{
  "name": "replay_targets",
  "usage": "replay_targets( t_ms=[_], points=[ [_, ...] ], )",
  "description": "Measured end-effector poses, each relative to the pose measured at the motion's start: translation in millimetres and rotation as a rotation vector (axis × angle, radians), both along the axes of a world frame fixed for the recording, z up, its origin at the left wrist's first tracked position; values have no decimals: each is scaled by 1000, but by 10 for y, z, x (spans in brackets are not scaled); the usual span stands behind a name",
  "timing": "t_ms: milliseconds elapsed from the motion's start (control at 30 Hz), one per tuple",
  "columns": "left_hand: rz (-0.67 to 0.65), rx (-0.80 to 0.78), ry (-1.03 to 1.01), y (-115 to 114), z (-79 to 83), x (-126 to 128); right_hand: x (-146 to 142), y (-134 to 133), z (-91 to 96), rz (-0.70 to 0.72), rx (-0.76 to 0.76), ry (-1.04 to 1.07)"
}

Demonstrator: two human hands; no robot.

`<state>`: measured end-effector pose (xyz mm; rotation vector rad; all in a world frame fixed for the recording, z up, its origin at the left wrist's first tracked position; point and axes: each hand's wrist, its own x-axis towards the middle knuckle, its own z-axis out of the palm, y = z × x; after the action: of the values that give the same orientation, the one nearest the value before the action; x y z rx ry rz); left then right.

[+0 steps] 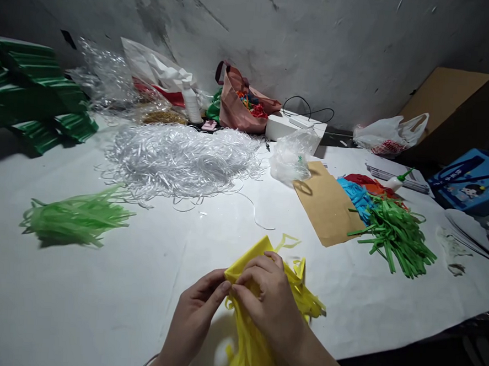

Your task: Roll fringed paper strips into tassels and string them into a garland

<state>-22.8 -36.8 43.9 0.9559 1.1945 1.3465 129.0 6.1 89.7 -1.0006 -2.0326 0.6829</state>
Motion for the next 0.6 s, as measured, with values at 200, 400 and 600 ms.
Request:
replay_targets(
  t_ms=[200, 400, 600],
  points=[
    [3, -2, -1, -1, 21, 0, 23, 23, 68, -6, -11, -26],
    [7, 2, 8, 2, -20, -2, 28, -15, 52, 23, 106, -101],
    [14, -7, 29, -5, -21, 5, 0, -37, 57, 17, 72, -69]
  ],
)
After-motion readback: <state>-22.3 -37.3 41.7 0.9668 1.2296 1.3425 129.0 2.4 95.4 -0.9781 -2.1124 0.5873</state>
